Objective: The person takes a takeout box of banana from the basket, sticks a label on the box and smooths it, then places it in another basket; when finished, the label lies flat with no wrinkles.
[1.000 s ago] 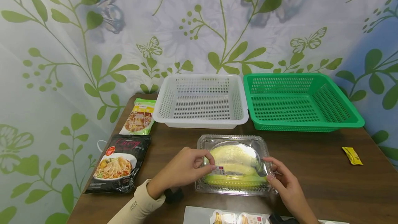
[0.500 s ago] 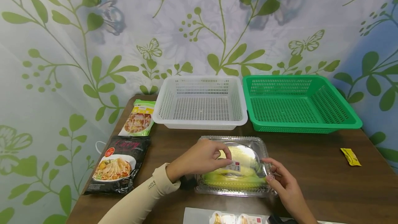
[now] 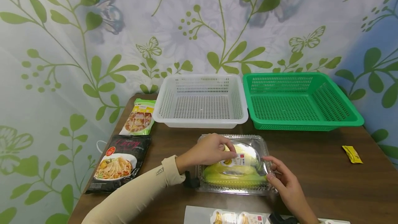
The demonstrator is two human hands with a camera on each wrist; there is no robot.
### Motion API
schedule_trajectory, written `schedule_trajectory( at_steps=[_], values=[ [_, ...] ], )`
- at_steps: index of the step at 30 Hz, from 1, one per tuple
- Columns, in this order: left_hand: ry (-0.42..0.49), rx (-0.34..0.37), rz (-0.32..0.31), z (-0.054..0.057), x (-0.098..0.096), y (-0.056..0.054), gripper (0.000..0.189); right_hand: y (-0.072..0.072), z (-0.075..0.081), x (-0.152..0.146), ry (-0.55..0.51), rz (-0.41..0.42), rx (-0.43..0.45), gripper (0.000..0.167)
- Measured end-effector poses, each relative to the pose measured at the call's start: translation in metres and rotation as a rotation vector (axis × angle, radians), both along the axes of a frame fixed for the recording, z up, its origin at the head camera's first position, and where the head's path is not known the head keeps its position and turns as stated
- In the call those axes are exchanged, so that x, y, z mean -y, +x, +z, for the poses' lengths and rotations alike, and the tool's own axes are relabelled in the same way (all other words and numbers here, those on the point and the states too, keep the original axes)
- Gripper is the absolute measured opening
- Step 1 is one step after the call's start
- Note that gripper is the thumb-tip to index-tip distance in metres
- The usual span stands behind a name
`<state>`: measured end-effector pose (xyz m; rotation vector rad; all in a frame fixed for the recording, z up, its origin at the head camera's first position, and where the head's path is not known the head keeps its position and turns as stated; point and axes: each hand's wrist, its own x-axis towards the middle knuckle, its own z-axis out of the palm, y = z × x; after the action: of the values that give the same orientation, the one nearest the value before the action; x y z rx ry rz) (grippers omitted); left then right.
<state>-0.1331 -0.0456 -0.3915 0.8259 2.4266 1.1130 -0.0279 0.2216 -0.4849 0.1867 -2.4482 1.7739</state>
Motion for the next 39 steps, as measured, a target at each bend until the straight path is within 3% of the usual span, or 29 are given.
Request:
schedule_trajectory(
  at_steps=[9,20,39],
  values=[
    [-0.023,-0.007,-0.001,-0.0052,-0.0072,-0.0015,0.009,0.0003,-0.0001,0.0001,-0.024,0.018,-0.019,0.048],
    [-0.031,-0.129,-0.020,-0.0060,-0.0067,-0.0012,0.009,0.0008,0.0000,-0.0027,-0.036,0.046,-0.003,0.046],
    [-0.024,-0.116,-0.020,-0.0067,-0.0043,-0.0041,0.014,0.0006,0.0005,-0.0018,-0.019,0.033,-0.006,0.046]
  ],
)
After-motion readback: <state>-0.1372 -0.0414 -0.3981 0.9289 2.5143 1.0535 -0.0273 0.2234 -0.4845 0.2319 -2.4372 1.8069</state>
